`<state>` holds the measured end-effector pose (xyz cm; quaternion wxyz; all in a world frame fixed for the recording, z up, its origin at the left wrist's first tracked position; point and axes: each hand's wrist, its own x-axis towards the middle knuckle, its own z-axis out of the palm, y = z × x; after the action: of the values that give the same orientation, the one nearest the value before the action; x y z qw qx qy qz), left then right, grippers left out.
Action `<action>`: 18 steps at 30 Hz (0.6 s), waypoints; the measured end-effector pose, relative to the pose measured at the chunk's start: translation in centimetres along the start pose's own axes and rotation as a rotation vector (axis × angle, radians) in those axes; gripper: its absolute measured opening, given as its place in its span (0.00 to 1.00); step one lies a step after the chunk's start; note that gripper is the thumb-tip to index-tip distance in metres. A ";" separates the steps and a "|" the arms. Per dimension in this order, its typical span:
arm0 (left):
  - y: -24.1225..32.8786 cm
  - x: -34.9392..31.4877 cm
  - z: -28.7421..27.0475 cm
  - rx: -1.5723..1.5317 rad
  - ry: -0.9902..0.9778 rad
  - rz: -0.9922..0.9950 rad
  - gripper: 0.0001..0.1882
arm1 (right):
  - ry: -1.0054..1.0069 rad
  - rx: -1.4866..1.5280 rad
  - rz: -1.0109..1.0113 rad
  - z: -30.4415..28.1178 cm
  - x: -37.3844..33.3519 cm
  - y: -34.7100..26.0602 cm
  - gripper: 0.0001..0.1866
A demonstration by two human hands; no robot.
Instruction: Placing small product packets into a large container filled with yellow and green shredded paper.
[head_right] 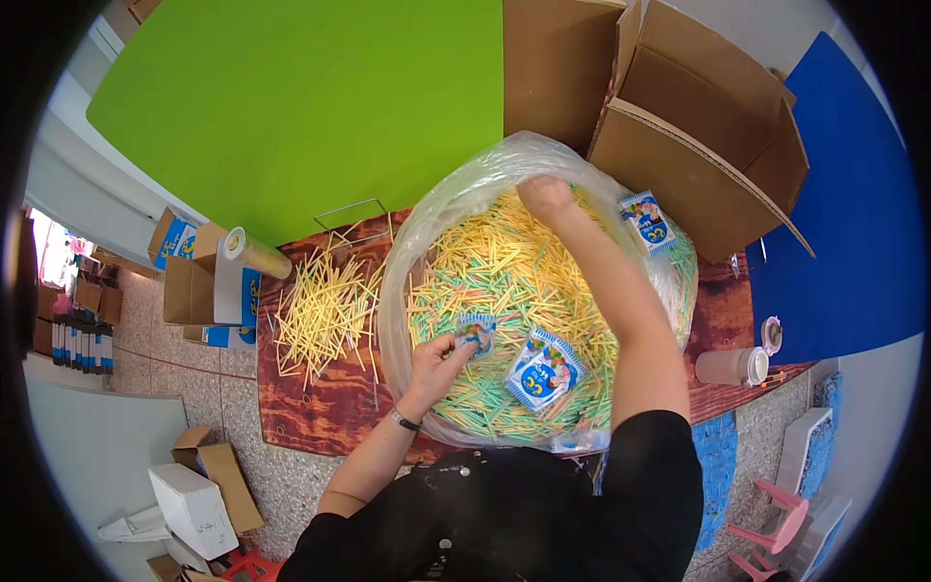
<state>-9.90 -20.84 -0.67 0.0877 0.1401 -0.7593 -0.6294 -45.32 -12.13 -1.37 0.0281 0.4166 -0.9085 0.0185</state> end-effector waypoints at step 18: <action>1.8 0.3 1.2 0.137 0.275 0.321 0.08 | -0.261 0.511 -0.294 -16.9 -18.4 -9.0 0.09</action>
<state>-10.72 -19.53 0.83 0.2800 0.1076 -0.7937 -0.5292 -25.94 -3.17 14.39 -0.1916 0.5357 -0.8006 0.1881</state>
